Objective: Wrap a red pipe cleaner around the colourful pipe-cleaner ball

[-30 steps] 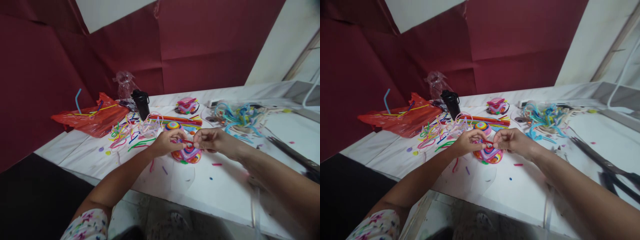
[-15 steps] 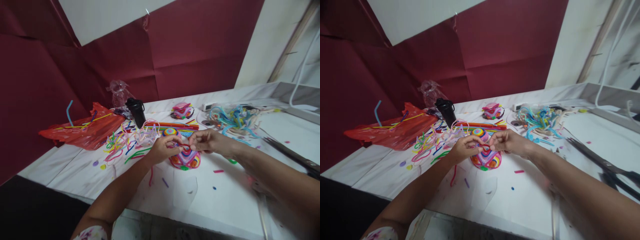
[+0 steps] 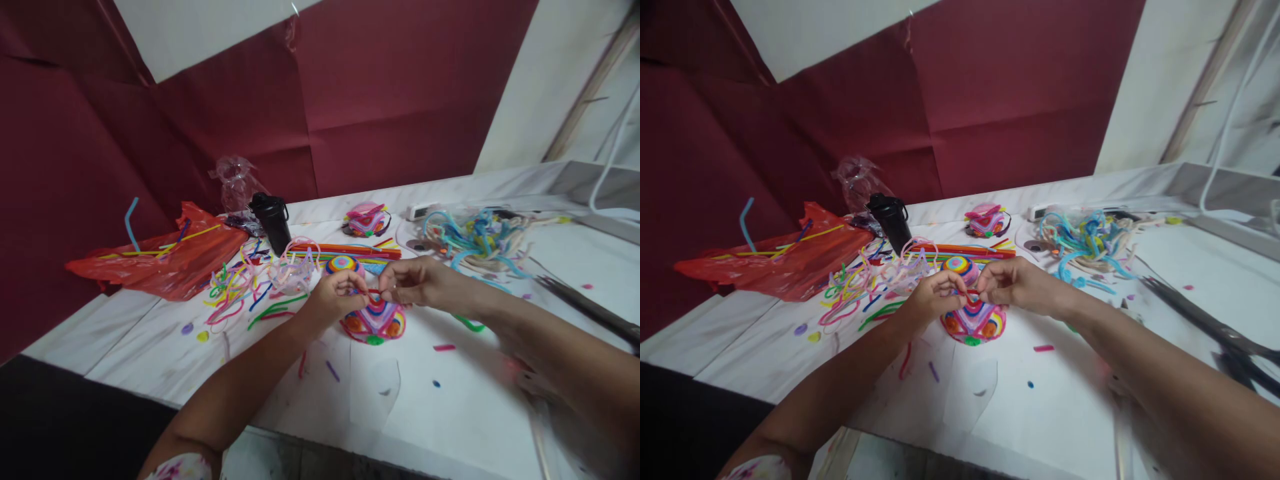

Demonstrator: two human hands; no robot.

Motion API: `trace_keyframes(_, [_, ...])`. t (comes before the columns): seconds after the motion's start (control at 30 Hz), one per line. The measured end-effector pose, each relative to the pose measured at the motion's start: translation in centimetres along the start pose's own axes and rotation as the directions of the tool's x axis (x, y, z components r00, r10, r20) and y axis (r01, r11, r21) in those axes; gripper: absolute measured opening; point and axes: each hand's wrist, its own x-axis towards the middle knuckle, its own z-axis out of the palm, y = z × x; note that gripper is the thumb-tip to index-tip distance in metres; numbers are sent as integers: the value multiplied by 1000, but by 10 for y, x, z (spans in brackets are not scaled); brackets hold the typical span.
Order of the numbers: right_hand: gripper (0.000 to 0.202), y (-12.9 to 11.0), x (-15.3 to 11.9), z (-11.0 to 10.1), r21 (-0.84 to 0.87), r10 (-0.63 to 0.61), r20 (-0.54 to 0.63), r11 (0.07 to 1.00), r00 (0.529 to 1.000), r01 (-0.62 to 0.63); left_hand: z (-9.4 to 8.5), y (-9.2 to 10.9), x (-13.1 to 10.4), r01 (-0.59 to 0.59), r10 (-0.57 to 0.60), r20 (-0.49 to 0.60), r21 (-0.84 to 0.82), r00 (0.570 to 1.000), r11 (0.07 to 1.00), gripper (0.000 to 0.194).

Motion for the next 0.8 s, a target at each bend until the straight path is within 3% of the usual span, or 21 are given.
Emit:
trace_keyframes(0.07, [23, -2, -3, 2, -82, -69, -45, 994, 997, 65, 0, 0, 0, 12, -13, -6, -26, 1000, 1000, 16])
trace_keyframes(0.13, [15, -2, -6, 4, -256, -236, -83, 944, 968, 208, 0, -1, 1, 18, -19, -17, -47, 1000, 999, 17])
trace_keyframes(0.23, [15, 1, -9, 4, -503, -507, 0, 745, 862, 438, 0, -2, 1, 23, -25, -36, -56, 999, 998, 17])
trace_keyframes(0.33, [18, 7, -8, 3, -560, -641, 111, 591, 760, 581, 0, -2, 2, 26, -29, -43, -67, 999, 997, 18])
trace_keyframes(0.4, [21, 9, -7, 3, -578, -681, 156, 525, 715, 626, 1, -3, 2, 28, -31, -39, -88, 999, 996, 20])
trace_keyframes(0.6, [25, 7, -8, 2, -630, -674, 223, 452, 704, 631, 2, -3, 3, 17, -24, -57, -117, 998, 993, 17])
trace_keyframes(0.8, [26, 9, -7, 1, -606, -687, 222, 458, 692, 650, 1, -4, 2, 19, -27, -60, -135, 998, 991, 19])
